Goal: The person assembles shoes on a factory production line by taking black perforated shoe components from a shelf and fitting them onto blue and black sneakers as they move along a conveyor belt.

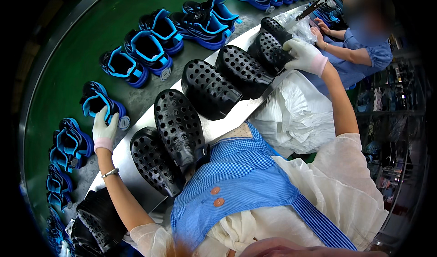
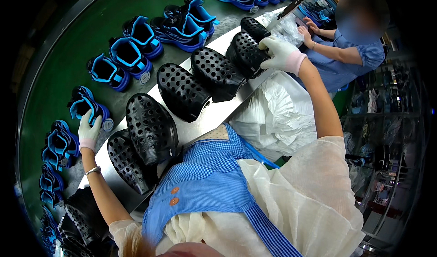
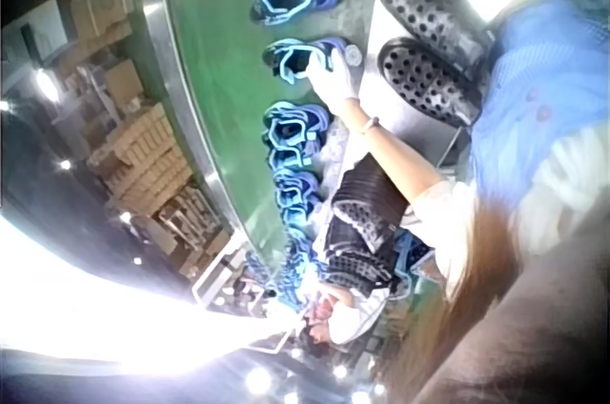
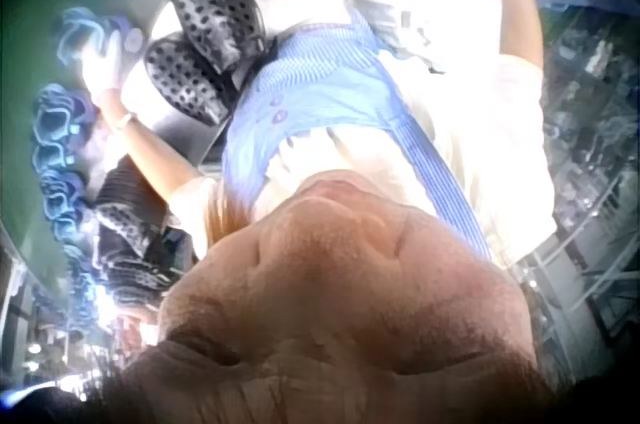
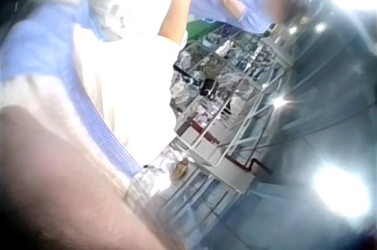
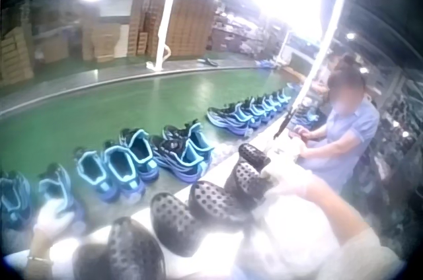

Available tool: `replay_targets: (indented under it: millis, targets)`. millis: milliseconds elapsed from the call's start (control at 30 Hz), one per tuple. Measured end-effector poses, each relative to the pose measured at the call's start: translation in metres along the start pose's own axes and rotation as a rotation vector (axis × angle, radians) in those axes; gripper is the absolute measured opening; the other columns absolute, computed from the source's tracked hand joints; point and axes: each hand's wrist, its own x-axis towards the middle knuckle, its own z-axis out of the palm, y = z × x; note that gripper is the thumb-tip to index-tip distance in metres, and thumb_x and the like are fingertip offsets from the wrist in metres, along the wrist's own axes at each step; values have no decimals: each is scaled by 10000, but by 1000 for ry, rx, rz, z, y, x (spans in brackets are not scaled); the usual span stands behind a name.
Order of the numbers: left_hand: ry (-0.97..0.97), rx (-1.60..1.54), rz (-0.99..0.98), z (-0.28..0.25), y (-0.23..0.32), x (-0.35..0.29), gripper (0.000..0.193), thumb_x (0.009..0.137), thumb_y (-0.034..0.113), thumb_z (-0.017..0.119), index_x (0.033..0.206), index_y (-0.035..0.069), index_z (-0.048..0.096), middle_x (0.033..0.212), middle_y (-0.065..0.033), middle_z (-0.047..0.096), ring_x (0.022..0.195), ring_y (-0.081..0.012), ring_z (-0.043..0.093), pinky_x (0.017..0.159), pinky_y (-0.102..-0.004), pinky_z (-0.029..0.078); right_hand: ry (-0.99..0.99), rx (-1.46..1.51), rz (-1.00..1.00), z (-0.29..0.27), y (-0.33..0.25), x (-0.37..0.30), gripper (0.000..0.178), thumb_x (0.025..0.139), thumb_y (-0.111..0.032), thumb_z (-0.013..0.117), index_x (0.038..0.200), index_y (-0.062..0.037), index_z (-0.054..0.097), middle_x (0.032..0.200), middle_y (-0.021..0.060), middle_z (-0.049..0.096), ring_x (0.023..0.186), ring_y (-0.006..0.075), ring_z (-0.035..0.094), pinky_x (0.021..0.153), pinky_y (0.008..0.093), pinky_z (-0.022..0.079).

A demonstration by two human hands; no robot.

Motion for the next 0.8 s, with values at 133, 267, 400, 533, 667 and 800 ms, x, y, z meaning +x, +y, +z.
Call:
replay_targets:
  millis: [133,267,400,533,667,800]
  targets:
    - [14,-9,2,-14,8,-9,438,826,280,639,1191,47,567,1117,-124,583,928,-243,593,790,-304,472,54,36,74,-27,-28,-7,421,632,-111,737,1005,-33,560,848,56,521,754,134,530,675,265,455]
    - [227,-73,6,-30,9,-10,390,844,264,630,1166,48,591,1085,-122,592,911,-234,593,801,-307,460,239,5,-97,-52,-49,5,435,637,-148,761,1009,-25,572,933,74,556,796,169,581,697,285,479]
    - [168,-597,-97,-61,49,-5,443,911,275,543,1252,-6,518,1194,-151,553,995,-195,580,844,-279,461,226,149,-371,-57,-142,39,494,682,-169,768,1101,-22,551,1015,76,556,873,183,592,793,285,487]
    - [16,-1260,-8,-70,96,-8,543,952,365,472,1316,-32,406,1251,-177,502,1062,-231,554,889,-331,475,180,242,-769,-29,-234,85,470,674,-185,757,1074,-30,566,1007,98,569,866,218,591,783,308,493]
    - [103,-1792,-153,-74,117,-25,536,894,444,543,1200,9,473,1128,-158,562,1037,-241,567,897,-371,493,69,404,-936,6,-310,113,458,684,-258,744,1037,-14,586,939,123,592,845,238,598,766,319,499]
    - [334,-1908,-183,-67,98,-32,444,881,403,572,1152,56,517,1051,-95,591,932,-183,599,820,-314,515,-119,487,-857,38,-345,128,490,742,-338,684,1056,26,586,894,191,635,804,285,638,734,344,513]
